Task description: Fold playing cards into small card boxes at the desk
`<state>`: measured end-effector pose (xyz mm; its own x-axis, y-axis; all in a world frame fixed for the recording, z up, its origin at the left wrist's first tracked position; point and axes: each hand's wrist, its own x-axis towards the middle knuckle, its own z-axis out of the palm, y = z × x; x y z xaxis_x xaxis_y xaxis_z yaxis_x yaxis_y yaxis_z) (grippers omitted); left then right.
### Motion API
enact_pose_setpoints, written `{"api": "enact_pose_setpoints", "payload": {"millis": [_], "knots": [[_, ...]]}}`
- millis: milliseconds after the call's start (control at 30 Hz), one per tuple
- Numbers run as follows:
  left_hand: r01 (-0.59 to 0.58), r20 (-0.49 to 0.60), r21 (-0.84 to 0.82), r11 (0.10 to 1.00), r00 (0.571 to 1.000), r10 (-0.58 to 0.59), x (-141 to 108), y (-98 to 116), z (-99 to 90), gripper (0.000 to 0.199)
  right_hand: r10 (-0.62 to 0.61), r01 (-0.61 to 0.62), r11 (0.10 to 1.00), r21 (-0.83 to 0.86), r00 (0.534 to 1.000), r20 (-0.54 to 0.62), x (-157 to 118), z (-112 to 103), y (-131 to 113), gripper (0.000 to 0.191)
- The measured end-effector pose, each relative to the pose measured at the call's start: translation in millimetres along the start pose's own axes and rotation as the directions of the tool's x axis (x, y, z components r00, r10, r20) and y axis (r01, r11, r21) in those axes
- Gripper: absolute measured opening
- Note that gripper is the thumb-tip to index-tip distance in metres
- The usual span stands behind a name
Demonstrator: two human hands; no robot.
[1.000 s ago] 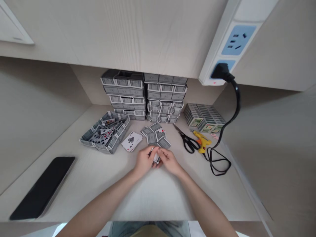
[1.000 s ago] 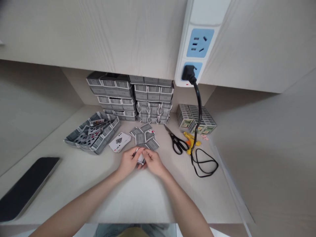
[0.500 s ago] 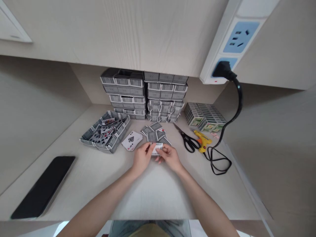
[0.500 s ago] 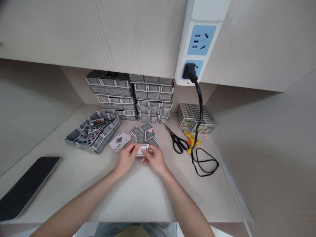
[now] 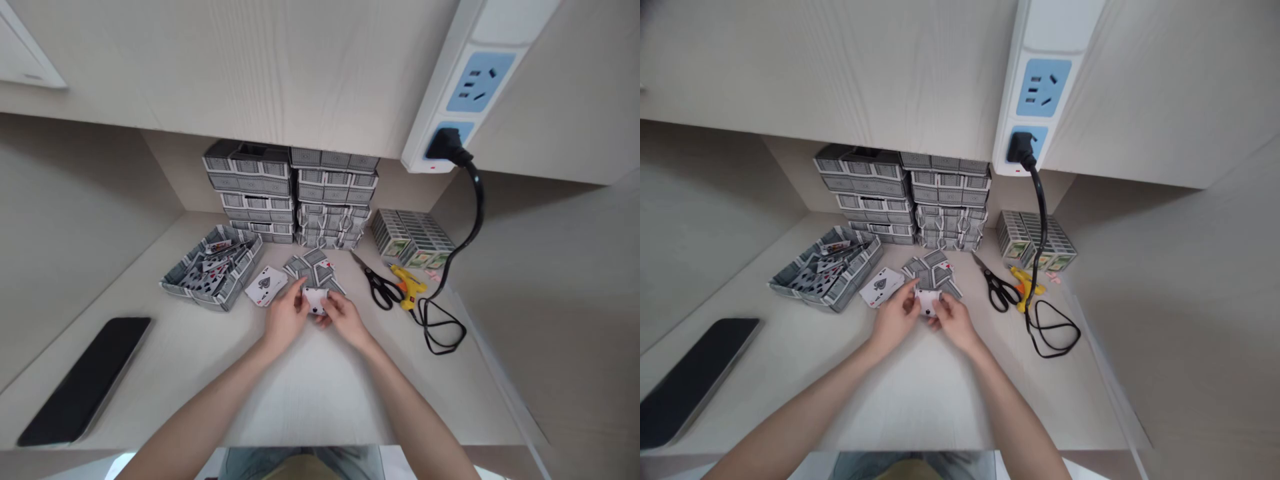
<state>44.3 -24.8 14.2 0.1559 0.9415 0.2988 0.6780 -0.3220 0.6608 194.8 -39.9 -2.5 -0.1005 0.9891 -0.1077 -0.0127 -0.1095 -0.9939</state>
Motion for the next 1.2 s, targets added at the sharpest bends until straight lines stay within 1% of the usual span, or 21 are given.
{"api": "enact_pose_setpoints", "payload": {"millis": [100, 167, 267, 333, 367, 433, 567, 667, 767, 867, 1000, 1033, 1100, 1200], "knots": [[-0.102, -0.032, -0.061, 0.993, 0.994, 0.100, 1.4, 0.9, -2.1, 0.027, -0.017, 0.016, 0.999, 0.031, 0.999, 0.036, -3.7, 1.3, -4.9, 0.032], [-0.145, -0.058, -0.103, 0.984, 0.988, 0.140, 2.0, 1.2, -2.3, 0.022, -0.023, 0.017, 0.994, 0.112, 0.998, 0.053, -7.0, 2.2, -11.0, 0.029], [-0.153, -0.057, -0.132, 0.979, 0.988, 0.147, 1.9, 1.4, -1.6, 0.021, -0.014, -0.017, 0.943, 0.333, 0.996, 0.091, -11.5, 3.2, -21.9, 0.024], [-0.147, -0.048, -0.139, 0.979, 0.989, 0.141, 1.8, 1.7, -1.2, 0.020, 0.021, -0.081, 0.888, 0.453, 0.990, 0.137, -13.4, 3.8, -27.5, 0.023], [-0.146, -0.048, -0.146, 0.979, 0.989, 0.140, 1.8, 2.0, -1.1, 0.020, 0.045, -0.118, 0.865, 0.487, 0.986, 0.160, -14.0, 4.2, -29.2, 0.024], [-0.166, -0.048, -0.168, 0.972, 0.986, 0.160, 2.0, 2.6, -1.3, 0.021, 0.089, -0.172, 0.840, 0.514, 0.979, 0.184, -14.4, 4.9, -30.4, 0.025], [-0.226, -0.045, -0.184, 0.957, 0.974, 0.222, 2.5, 2.7, -2.4, 0.021, 0.135, -0.197, 0.834, 0.516, 0.979, 0.156, -13.4, 5.7, -27.1, 0.023], [-0.206, -0.080, -0.151, 0.967, 0.977, 0.196, 2.1, 1.9, -3.3, 0.017, 0.146, -0.192, 0.835, 0.516, 0.981, 0.130, -12.1, 5.9, -24.6, 0.022], [-0.202, -0.106, -0.151, 0.968, 0.976, 0.188, 2.1, 1.9, -4.2, 0.017, 0.139, -0.168, 0.832, 0.529, 0.986, 0.095, -10.6, 5.6, -24.7, 0.025], [-0.192, -0.145, -0.146, 0.971, 0.975, 0.171, 3.6, 1.3, -5.9, 0.016, 0.113, -0.114, 0.819, 0.562, 0.993, 0.036, -9.1, 3.1, -27.4, 0.029], [-0.096, -0.213, -0.204, 0.974, 0.976, 0.052, 7.9, -3.0, -9.3, 0.020, 0.081, -0.016, 0.818, 0.575, 0.993, -0.089, -7.6, -3.6, -30.8, 0.028], [-0.073, -0.225, -0.232, 0.970, 0.974, 0.019, 9.0, -4.4, -10.0, 0.021, 0.084, -0.013, 0.818, 0.576, 0.992, -0.097, -7.4, -5.2, -30.7, 0.028], [-0.045, -0.235, -0.291, 0.956, 0.972, -0.026, 10.5, -6.5, -10.4, 0.023, 0.100, -0.037, 0.807, 0.589, 0.992, -0.075, -7.2, -7.0, -29.5, 0.029], [-0.037, -0.201, -0.366, 0.930, 0.979, -0.040, 10.2, -6.8, -8.2, 0.024, 0.095, -0.073, 0.799, 0.597, 0.995, -0.006, -7.0, -6.3, -26.9, 0.033]]}}
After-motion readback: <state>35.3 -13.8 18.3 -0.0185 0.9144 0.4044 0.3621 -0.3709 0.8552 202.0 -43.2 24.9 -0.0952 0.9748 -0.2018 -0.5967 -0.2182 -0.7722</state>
